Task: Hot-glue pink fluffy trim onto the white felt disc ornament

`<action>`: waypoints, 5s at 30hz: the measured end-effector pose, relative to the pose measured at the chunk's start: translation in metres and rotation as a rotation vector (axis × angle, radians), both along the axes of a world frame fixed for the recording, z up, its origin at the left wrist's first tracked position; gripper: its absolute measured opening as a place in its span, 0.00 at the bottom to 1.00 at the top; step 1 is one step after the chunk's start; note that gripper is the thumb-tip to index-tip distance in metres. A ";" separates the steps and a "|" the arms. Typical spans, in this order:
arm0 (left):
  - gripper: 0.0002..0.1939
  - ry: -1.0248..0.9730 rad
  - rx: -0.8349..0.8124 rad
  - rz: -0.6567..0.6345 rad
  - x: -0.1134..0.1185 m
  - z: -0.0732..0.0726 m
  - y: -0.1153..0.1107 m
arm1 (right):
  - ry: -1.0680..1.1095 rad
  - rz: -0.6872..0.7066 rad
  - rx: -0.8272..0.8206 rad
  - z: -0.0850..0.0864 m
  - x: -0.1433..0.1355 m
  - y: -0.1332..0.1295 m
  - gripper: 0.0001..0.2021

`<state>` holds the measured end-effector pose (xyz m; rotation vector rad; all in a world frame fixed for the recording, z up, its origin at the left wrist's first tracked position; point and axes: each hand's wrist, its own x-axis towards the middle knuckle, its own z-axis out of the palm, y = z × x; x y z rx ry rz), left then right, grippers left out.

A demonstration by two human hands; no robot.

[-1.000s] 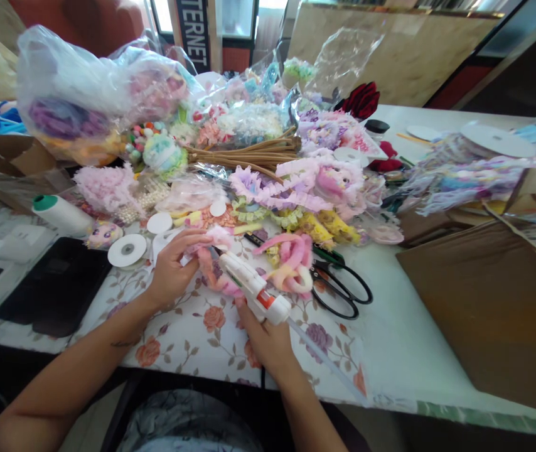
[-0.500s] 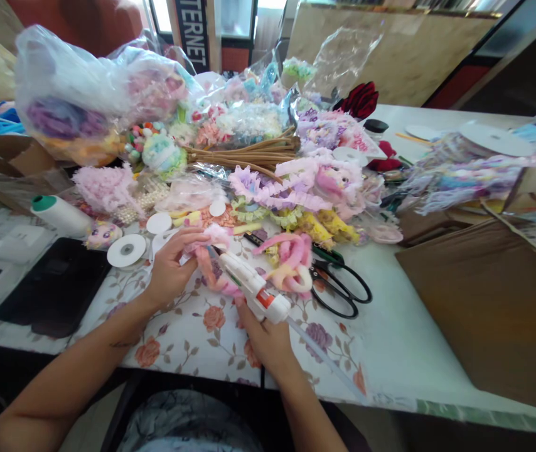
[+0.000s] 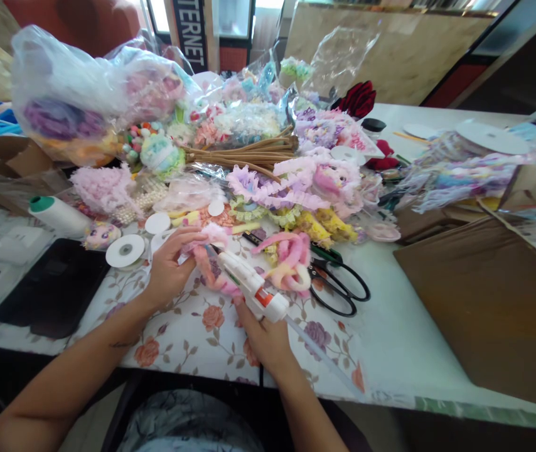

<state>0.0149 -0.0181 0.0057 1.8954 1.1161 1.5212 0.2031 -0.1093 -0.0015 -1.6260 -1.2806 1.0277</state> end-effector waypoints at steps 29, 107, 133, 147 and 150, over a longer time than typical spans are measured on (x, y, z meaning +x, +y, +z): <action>0.15 0.109 0.157 0.044 -0.001 -0.004 -0.001 | 0.001 -0.037 -0.236 0.009 -0.003 -0.007 0.21; 0.16 -0.053 0.037 0.079 0.000 -0.007 0.001 | -0.075 -0.043 0.069 -0.001 0.001 0.000 0.19; 0.14 -0.095 0.005 0.112 0.003 -0.008 -0.001 | -0.066 -0.079 0.050 0.004 -0.004 0.001 0.20; 0.14 -0.121 -0.002 0.076 0.002 -0.010 -0.001 | -0.019 -0.038 0.009 0.006 -0.005 0.003 0.21; 0.13 -0.120 -0.020 0.103 0.001 -0.008 0.000 | -0.033 -0.041 0.040 0.007 -0.003 0.005 0.20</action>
